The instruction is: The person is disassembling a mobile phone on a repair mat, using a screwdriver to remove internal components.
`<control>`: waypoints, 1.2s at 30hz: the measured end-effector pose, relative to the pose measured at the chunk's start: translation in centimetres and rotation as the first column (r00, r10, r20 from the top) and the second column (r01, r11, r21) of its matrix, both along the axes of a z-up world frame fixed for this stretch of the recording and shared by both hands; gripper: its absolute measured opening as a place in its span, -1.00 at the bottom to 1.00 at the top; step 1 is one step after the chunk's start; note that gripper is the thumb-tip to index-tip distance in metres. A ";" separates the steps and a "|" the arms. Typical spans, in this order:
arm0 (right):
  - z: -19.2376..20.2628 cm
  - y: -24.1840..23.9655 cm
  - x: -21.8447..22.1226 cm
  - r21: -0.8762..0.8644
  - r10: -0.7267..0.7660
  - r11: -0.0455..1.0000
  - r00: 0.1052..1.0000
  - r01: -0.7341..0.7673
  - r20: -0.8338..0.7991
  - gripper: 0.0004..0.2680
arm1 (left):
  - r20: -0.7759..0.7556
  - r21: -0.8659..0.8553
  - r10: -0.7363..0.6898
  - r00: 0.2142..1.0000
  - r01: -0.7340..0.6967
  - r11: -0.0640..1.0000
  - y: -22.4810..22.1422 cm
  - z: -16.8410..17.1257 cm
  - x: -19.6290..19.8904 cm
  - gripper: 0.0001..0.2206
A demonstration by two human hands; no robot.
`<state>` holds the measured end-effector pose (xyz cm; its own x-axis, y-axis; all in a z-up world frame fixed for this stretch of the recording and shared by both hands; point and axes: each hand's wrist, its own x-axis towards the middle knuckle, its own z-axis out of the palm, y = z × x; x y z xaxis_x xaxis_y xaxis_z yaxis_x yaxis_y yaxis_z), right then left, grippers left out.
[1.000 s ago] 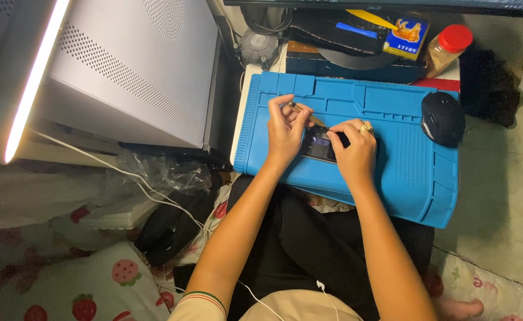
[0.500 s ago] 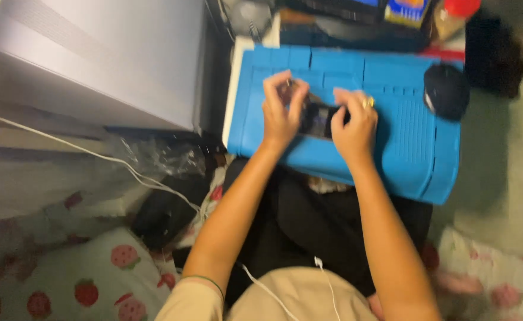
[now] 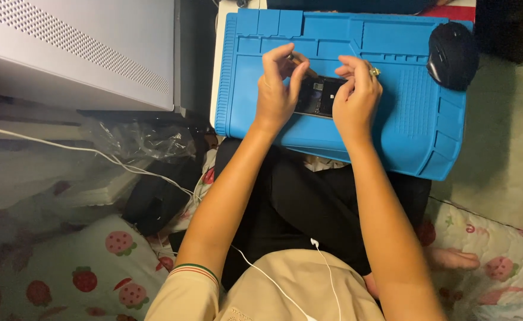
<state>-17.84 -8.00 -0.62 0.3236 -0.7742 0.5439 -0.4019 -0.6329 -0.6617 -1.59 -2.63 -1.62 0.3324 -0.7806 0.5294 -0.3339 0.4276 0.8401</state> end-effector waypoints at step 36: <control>-1.4 -0.2 0.1 -0.035 -0.089 0.996 0.994 0.087 -0.062 -0.69 | 0.279 -0.113 0.004 0.960 0.028 0.993 -2.0 5.6 -1.6 -0.85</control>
<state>-17.70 -8.16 -2.02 0.2897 -0.7835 0.5498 -0.4974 -0.6140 -0.6129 -3.16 -4.65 4.02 0.1502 -0.7125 0.6854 -0.5416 0.5207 0.6600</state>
